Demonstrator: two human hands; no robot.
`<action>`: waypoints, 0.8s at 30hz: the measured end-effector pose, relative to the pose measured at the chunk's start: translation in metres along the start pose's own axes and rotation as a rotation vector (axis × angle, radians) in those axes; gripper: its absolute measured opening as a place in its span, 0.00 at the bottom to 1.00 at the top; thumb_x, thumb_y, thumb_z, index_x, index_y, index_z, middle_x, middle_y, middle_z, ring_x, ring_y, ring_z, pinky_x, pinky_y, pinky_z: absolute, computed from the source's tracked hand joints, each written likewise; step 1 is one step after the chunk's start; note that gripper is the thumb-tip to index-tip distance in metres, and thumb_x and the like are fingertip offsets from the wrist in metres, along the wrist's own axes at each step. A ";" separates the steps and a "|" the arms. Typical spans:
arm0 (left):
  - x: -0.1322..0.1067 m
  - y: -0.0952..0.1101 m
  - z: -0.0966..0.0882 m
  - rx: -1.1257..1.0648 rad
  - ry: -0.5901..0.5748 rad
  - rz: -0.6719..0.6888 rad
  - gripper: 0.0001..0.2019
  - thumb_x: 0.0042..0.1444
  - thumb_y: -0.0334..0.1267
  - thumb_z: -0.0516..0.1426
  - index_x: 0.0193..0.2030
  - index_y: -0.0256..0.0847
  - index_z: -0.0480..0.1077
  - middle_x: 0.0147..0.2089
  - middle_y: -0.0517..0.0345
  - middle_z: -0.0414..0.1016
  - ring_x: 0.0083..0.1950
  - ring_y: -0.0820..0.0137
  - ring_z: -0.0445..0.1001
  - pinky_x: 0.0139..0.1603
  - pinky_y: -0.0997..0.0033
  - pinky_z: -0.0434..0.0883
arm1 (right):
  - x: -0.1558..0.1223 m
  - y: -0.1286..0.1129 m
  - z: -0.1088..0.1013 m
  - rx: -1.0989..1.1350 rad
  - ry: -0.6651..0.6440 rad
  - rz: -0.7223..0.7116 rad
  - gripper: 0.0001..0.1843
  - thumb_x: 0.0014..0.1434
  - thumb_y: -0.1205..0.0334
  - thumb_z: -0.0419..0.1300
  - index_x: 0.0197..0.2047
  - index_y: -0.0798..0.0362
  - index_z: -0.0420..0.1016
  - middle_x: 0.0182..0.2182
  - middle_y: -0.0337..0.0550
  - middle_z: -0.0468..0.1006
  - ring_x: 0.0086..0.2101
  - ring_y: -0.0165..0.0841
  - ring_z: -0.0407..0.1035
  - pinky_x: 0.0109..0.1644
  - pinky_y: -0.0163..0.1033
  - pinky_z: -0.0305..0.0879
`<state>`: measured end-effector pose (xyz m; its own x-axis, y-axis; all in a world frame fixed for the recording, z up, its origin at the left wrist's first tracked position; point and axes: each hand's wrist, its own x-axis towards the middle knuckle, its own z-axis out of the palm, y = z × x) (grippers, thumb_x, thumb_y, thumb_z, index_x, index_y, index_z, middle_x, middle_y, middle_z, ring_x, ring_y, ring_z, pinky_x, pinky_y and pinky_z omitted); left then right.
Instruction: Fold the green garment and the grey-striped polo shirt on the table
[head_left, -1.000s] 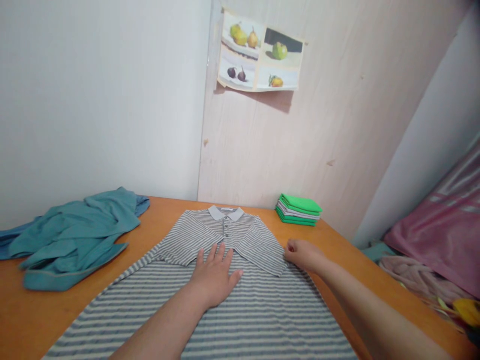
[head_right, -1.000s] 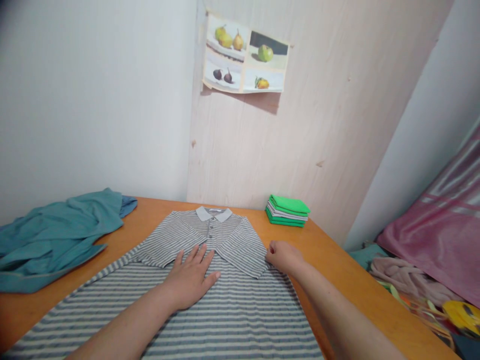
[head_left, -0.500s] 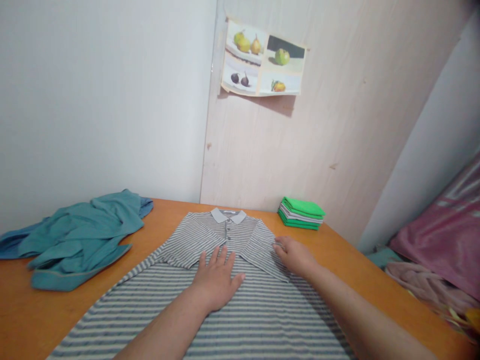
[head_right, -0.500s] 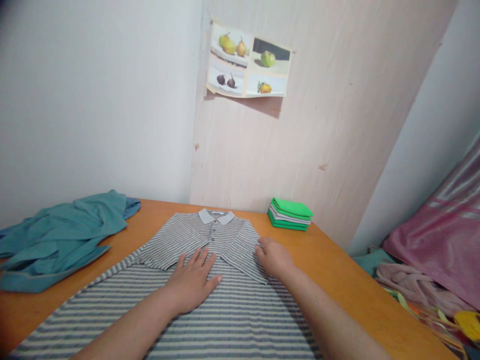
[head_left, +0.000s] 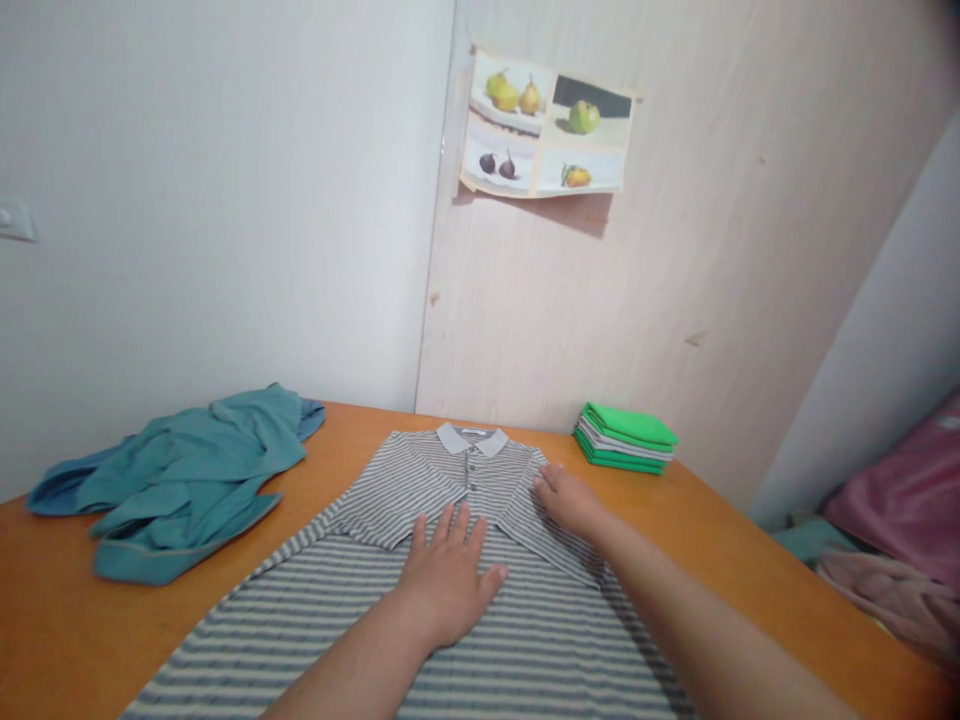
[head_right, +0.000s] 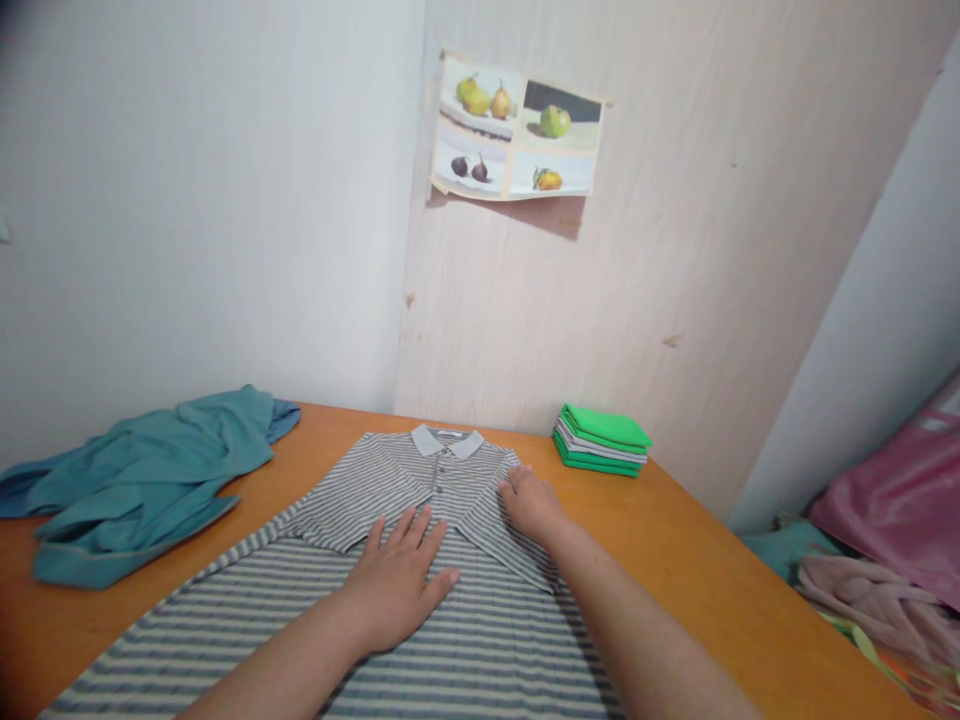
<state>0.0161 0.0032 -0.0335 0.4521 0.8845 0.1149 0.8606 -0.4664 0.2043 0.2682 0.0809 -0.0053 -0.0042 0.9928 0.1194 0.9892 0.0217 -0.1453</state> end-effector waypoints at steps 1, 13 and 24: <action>-0.001 0.000 0.000 -0.005 0.000 0.000 0.38 0.65 0.64 0.36 0.73 0.44 0.54 0.76 0.45 0.44 0.76 0.49 0.39 0.70 0.33 0.36 | 0.005 -0.001 0.003 -0.004 -0.004 0.011 0.33 0.69 0.45 0.42 0.67 0.56 0.64 0.68 0.54 0.60 0.67 0.44 0.53 0.68 0.48 0.49; -0.004 0.003 -0.001 -0.047 -0.005 -0.017 0.39 0.64 0.65 0.36 0.73 0.44 0.53 0.76 0.46 0.43 0.76 0.50 0.37 0.71 0.35 0.33 | 0.039 0.018 0.021 -0.019 -0.068 0.145 0.32 0.67 0.43 0.42 0.66 0.51 0.66 0.69 0.52 0.59 0.68 0.49 0.48 0.66 0.67 0.42; -0.006 0.005 -0.002 -0.075 0.003 -0.020 0.39 0.64 0.65 0.36 0.73 0.43 0.55 0.76 0.45 0.44 0.76 0.50 0.38 0.71 0.35 0.33 | 0.088 0.046 0.002 0.024 0.052 0.140 0.26 0.62 0.63 0.50 0.61 0.54 0.73 0.58 0.49 0.76 0.56 0.39 0.70 0.58 0.36 0.62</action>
<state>0.0176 -0.0042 -0.0312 0.4345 0.8936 0.1128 0.8492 -0.4482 0.2792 0.3129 0.1698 -0.0039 0.1415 0.9790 0.1470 0.9758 -0.1130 -0.1871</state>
